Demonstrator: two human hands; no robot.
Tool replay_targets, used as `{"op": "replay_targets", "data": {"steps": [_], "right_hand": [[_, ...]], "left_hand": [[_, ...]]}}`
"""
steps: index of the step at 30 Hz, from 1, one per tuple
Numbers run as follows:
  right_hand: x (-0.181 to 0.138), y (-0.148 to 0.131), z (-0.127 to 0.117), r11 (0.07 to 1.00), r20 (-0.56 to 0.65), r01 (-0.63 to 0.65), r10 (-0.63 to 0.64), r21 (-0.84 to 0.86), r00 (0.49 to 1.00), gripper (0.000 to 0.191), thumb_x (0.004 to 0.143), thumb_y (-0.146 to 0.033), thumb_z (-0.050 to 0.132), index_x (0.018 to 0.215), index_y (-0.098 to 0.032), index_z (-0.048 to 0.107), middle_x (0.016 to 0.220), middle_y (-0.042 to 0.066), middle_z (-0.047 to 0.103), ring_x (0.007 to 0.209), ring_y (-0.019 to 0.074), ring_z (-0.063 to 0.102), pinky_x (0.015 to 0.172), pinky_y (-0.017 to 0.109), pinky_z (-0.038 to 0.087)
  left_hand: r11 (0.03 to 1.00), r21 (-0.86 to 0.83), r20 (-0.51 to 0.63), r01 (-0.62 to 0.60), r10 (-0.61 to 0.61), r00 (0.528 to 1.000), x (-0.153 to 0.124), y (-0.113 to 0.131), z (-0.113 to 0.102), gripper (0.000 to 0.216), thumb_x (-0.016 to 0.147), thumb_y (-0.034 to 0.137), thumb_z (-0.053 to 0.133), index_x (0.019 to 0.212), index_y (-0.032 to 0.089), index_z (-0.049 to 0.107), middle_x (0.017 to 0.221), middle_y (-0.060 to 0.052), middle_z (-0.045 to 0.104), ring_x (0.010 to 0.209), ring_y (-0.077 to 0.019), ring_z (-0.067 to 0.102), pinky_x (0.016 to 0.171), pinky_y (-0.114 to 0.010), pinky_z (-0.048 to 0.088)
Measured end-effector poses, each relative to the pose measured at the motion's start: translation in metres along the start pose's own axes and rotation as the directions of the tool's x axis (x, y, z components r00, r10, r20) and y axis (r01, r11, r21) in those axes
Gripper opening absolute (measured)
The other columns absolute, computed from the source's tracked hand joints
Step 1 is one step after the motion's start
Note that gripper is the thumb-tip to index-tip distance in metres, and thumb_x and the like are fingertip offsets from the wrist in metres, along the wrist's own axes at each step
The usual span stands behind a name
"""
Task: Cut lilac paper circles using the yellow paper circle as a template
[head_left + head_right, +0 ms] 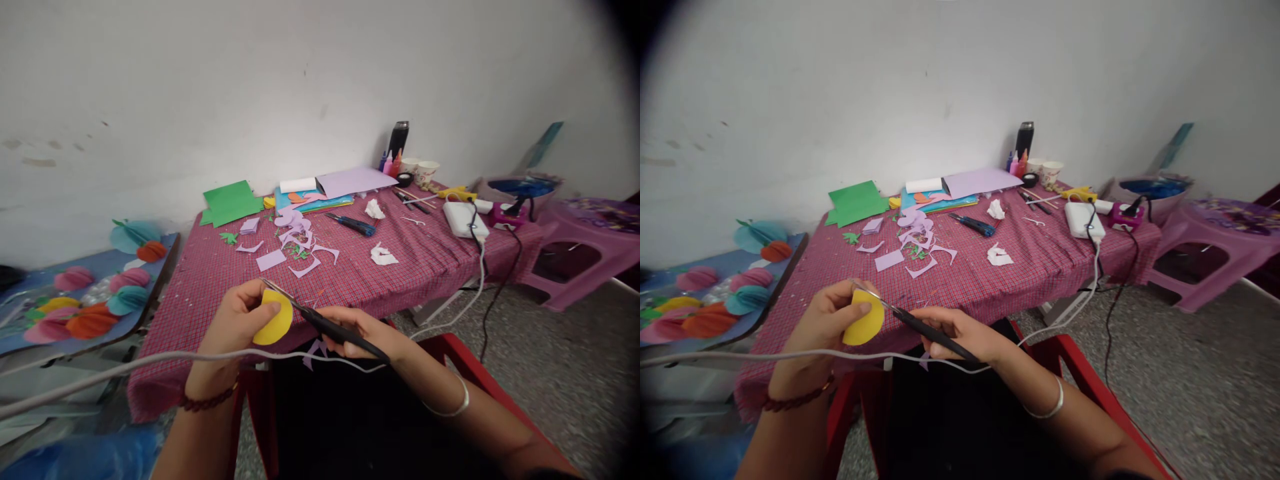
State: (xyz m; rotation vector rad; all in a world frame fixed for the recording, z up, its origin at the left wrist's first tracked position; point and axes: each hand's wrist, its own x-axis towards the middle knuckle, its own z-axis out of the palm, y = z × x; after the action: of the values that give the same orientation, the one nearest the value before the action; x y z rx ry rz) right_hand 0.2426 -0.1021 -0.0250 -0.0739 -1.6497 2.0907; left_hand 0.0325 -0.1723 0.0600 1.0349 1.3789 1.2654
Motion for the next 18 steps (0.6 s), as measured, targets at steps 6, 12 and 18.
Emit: {"op": "replay_targets", "data": {"steps": [6,12,18], "right_hand": [[-0.0009,0.0059,-0.0013,0.999,-0.016,0.005,-0.005,0.036,1.0,0.064,0.074,-0.038,0.076,0.128,-0.014,0.053,0.076,-0.001,0.055,0.063,0.0067,0.047,0.053,0.019,0.035],[-0.0021,0.0028,-0.001,1.0,-0.016,-0.01,0.01,0.008,1.0,0.065,0.074,-0.039,0.075,0.129,-0.013,0.051,0.077,-0.001,0.054,0.065,0.0075,0.047,0.056,0.02,0.036],[-0.0019,0.002,0.0004,0.999,-0.032,-0.016,0.015,-0.034,0.999,0.065,0.074,-0.04,0.075,0.128,-0.013,0.051,0.077,-0.002,0.052,0.065,0.0078,0.046,0.057,0.021,0.037]], "left_hand": [[1.0,0.029,-0.018,0.001,-0.001,1.0,0.0012,0.0014,0.0016,0.021,0.06,0.023,0.073,0.073,0.015,0.06,0.059,0.002,0.059,0.046,-0.0105,0.054,0.043,-0.019,0.041],[1.0,0.021,-0.009,0.005,-0.004,1.0,0.0005,0.0003,0.0024,0.021,0.06,0.024,0.073,0.072,0.015,0.06,0.059,0.003,0.057,0.046,-0.0098,0.054,0.043,-0.019,0.04],[1.0,0.024,-0.003,0.018,-0.018,1.0,0.0004,0.0009,0.0031,0.022,0.061,0.025,0.074,0.073,0.014,0.06,0.06,0.002,0.059,0.048,-0.0096,0.054,0.044,-0.018,0.041]]}}
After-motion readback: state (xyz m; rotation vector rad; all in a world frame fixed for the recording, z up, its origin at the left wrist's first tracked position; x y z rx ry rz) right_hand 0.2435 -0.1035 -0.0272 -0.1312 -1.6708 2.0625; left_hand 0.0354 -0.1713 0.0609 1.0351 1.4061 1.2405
